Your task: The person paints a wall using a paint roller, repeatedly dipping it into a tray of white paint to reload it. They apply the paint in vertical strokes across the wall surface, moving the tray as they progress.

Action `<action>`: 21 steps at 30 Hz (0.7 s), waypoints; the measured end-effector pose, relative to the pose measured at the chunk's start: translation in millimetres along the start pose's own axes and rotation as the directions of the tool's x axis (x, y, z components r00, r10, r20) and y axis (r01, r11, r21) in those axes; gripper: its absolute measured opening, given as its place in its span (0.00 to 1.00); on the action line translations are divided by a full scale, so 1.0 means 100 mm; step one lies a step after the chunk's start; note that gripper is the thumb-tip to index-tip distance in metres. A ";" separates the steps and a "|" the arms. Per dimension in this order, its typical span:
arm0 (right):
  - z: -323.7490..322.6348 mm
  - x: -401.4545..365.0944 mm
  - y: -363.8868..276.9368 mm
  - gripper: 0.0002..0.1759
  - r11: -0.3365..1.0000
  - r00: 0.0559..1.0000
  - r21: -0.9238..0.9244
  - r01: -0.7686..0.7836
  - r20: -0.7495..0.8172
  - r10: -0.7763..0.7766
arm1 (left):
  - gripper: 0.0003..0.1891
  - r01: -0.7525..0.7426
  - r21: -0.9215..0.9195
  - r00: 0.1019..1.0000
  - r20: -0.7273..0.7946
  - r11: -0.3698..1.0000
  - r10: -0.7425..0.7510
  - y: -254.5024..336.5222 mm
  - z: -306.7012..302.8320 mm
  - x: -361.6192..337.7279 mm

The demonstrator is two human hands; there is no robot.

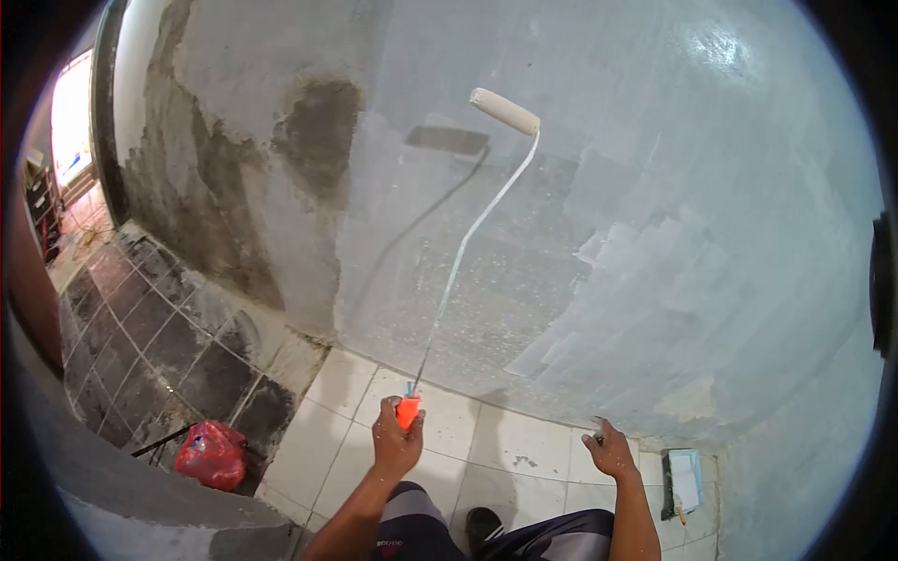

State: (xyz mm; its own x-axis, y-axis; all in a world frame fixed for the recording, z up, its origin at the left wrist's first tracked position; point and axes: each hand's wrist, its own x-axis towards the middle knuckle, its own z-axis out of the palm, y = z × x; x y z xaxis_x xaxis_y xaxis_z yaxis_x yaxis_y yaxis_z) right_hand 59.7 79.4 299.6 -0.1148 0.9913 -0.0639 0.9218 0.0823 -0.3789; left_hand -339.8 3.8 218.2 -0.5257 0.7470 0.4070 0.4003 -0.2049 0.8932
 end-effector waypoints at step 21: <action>3.17 1.03 0.09 0.27 0.765 0.529 0.111 0.634 0.660 -0.534 | 0.14 0.427 -0.243 0.881 0.328 0.871 -0.340 -2.51 0.88 -1.41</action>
State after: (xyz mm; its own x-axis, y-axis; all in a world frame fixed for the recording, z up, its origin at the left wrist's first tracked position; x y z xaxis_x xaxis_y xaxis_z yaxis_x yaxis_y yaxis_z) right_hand -61.0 149.6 -3.6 -0.7974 0.4124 -0.4406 0.5912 0.6805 -0.4330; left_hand -299.8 5.6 -79.9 -0.3529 0.9356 -0.0084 -0.0581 -0.0130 0.9982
